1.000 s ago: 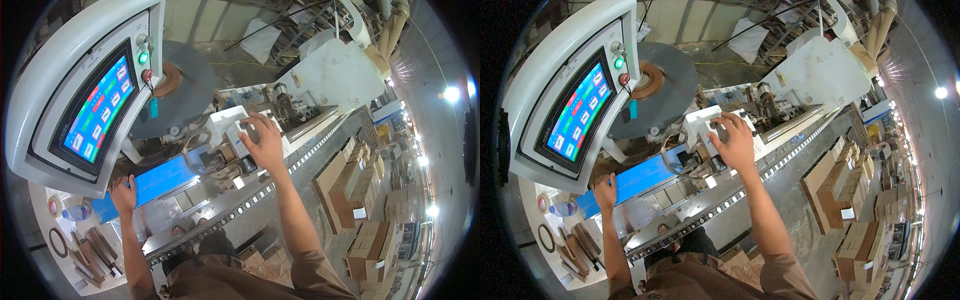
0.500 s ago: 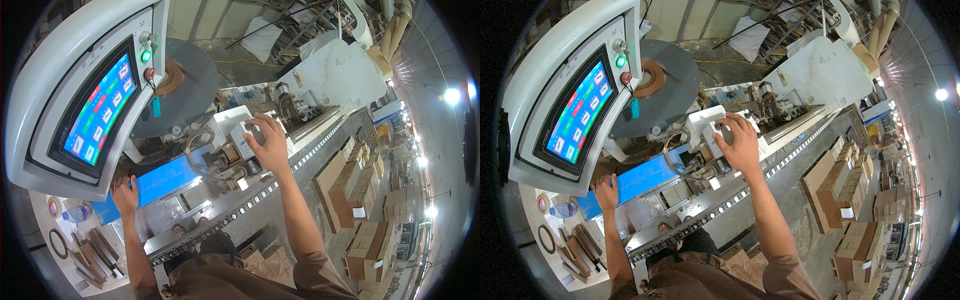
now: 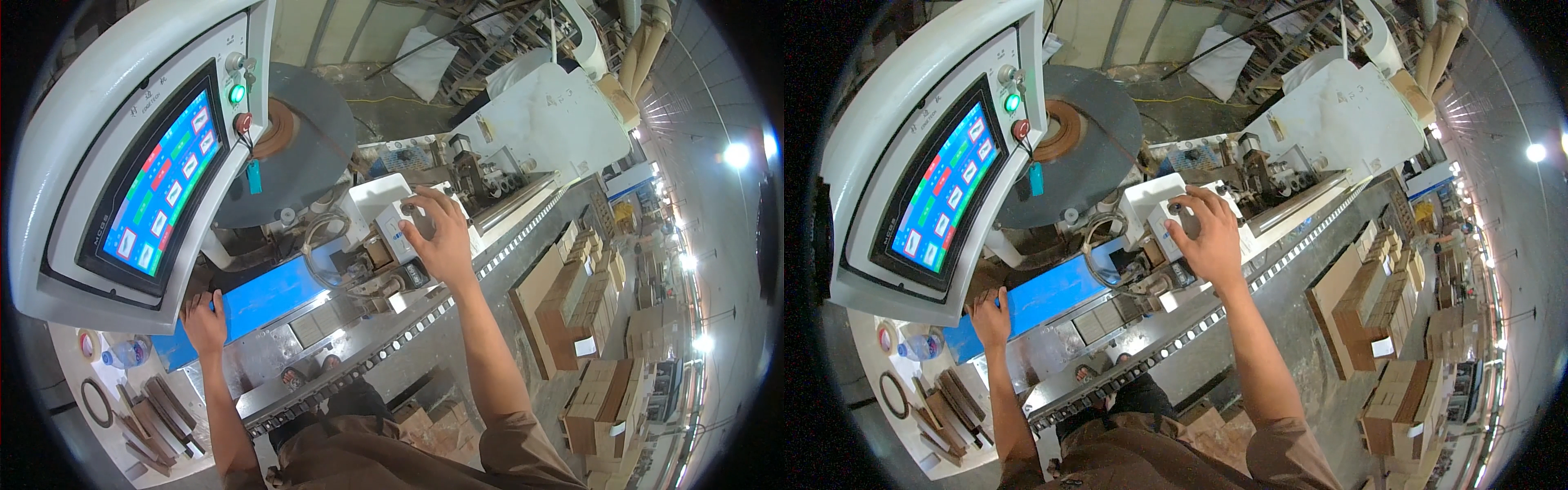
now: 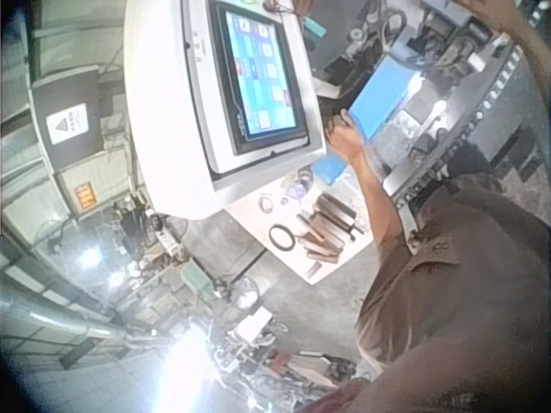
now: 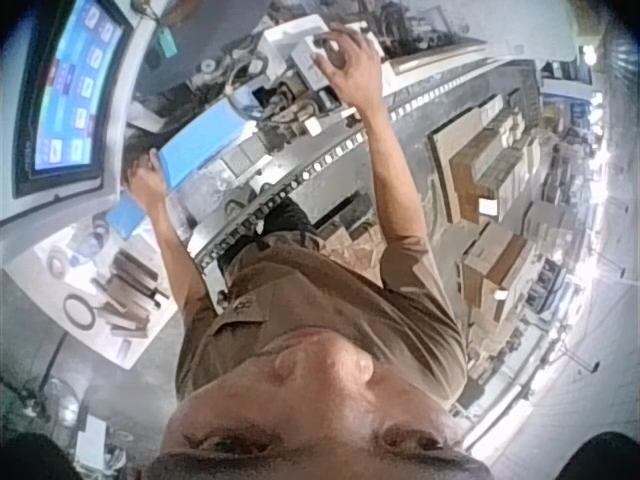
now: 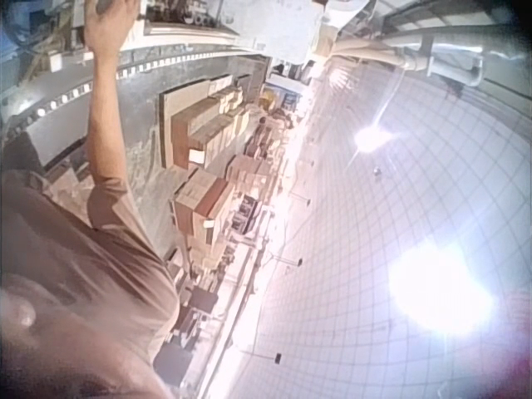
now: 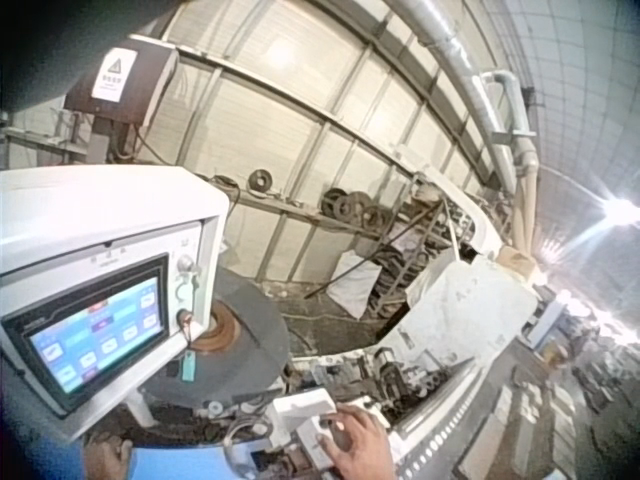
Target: Operating an industrial edge banding machine, processing wooden boards, and replacing a roll of edge banding tape.
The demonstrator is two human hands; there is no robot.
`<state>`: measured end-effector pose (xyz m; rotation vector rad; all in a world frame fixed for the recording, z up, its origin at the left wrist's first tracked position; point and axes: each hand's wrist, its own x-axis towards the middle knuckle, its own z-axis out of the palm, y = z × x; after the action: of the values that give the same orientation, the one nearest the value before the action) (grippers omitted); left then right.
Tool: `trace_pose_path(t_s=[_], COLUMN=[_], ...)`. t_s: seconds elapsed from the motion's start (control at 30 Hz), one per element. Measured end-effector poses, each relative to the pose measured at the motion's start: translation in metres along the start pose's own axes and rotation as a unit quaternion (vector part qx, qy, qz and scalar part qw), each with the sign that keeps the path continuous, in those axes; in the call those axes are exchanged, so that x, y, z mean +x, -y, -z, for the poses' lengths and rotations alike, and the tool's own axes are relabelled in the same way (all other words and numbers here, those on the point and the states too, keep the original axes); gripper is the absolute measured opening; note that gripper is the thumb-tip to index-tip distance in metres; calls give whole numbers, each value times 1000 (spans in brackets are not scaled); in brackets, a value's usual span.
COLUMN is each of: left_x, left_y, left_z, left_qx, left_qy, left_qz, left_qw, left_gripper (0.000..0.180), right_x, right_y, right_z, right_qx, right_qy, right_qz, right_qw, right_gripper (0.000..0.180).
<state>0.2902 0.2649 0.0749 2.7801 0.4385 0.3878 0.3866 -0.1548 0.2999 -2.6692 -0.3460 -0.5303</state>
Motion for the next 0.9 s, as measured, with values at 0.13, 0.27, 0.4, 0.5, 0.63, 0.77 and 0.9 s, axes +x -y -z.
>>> trace_pose_path(t_s=[0.13,0.27,0.4,0.5,0.63,0.77,0.9], left_x=[0,2,0,-1,0,1,0], left_y=[2,0,2,4,0,3,4], left_z=[1,5,1,-1,-1,-2,-3], left_qx=[15,24,19,21,5,16,16], left_qy=[6,30,10,2,19,13,15], left_qz=[1,6,2,-6,-5,-12,-17], left_qw=[1000,999,1000,1000,1000,1000,1000], left_gripper=[38,39,39,39,38,37,36], right_x=[0,0,-1,-1,0,0,0], right_y=[1,2,3,4,2,0,1], right_z=[0,-1,-1,-1,2,-1,0], right_qx=[2,-5,-2,3,3,5,5], right_qy=[3,6,11,10,-1,-4,-8], right_qz=[-3,-9,-10,-12,-6,4,7], right_qw=[1000,1000,1000,1000,1000,1000,1000], right_gripper=[35,34,35,35,36,37,37])
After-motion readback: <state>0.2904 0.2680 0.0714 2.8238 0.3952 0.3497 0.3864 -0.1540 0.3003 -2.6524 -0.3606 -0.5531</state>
